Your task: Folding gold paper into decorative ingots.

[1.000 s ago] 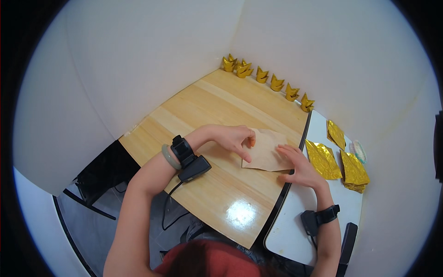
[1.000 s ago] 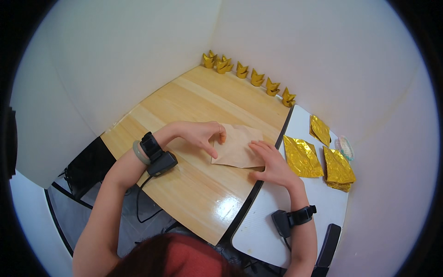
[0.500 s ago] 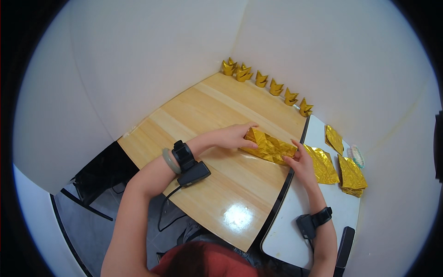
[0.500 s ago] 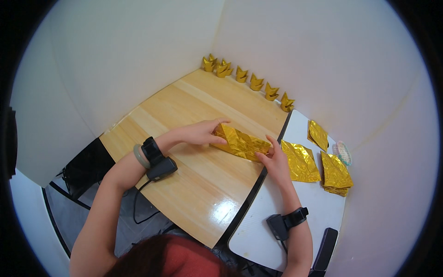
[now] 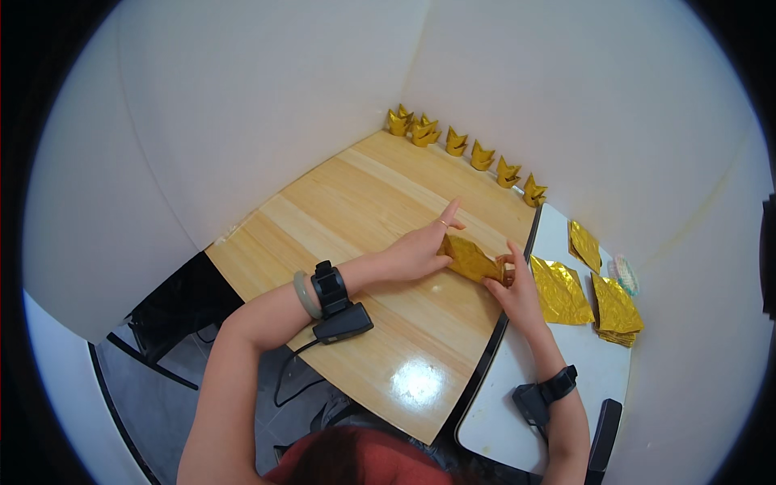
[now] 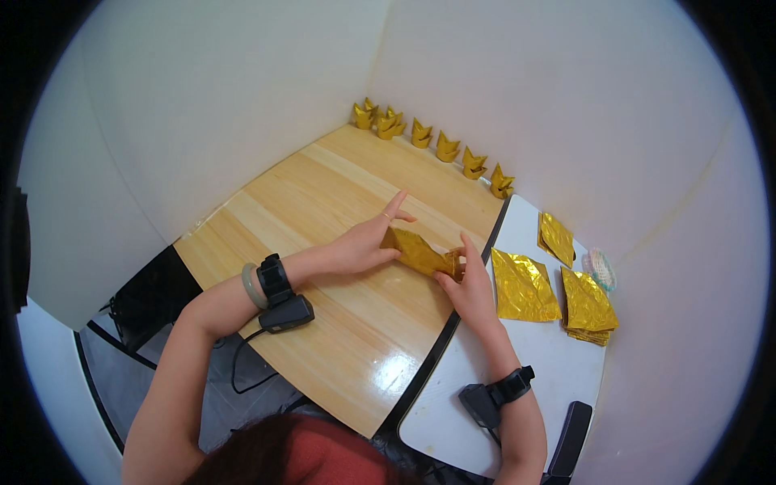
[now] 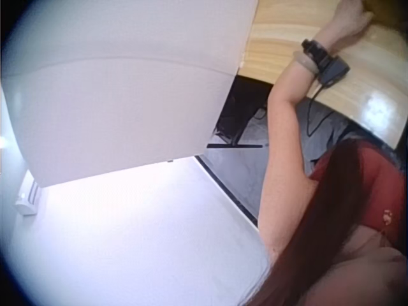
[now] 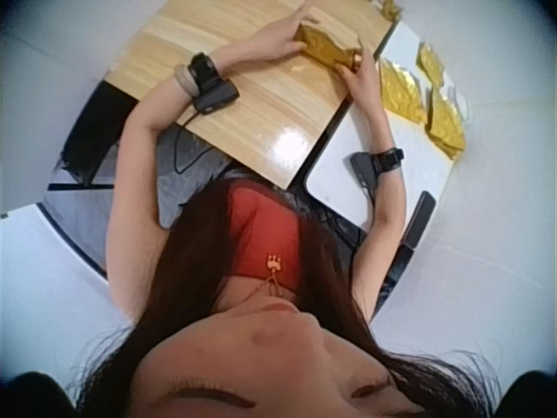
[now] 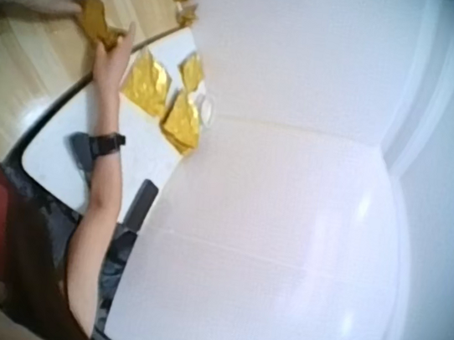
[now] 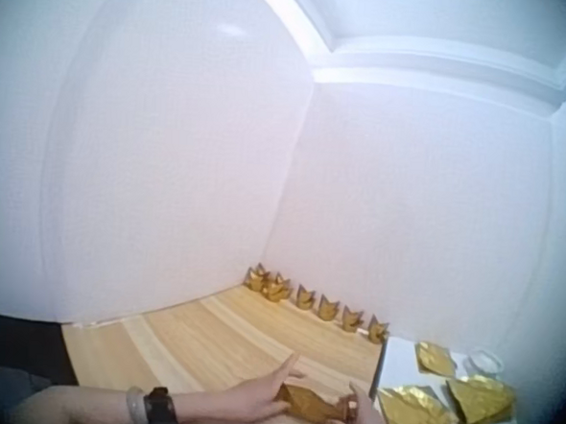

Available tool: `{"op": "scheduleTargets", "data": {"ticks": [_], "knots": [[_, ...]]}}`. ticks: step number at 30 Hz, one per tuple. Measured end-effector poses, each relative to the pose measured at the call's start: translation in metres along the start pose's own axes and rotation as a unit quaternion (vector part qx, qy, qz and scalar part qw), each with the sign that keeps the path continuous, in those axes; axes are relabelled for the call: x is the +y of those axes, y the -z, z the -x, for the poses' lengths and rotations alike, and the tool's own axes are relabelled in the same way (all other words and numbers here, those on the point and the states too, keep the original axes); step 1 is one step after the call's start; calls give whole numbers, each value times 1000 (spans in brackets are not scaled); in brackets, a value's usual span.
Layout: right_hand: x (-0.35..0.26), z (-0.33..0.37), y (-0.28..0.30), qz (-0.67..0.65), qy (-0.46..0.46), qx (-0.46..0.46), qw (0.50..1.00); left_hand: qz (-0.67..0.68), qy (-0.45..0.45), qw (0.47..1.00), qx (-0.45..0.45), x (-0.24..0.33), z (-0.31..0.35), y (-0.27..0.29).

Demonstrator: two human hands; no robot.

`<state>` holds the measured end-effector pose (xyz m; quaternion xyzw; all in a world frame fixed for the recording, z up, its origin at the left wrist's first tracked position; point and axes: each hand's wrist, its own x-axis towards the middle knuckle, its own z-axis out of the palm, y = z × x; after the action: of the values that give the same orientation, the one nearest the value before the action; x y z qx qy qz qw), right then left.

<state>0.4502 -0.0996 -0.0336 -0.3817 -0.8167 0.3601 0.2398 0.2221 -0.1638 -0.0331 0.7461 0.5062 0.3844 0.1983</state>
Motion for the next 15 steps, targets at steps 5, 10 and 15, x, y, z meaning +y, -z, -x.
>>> {"op": "scheduleTargets", "data": {"ticks": [5,10,15], "knots": [[18,0,-2,10,67,98,993,23,53,997,48,-11,-2,-6],[4,4,1,275,160,114,941,-241,-112,964,32,-24,-2,-6],[-12,18,-21,306,203,-142,919,-221,-91,937,-257,-15,6,-12]]}}
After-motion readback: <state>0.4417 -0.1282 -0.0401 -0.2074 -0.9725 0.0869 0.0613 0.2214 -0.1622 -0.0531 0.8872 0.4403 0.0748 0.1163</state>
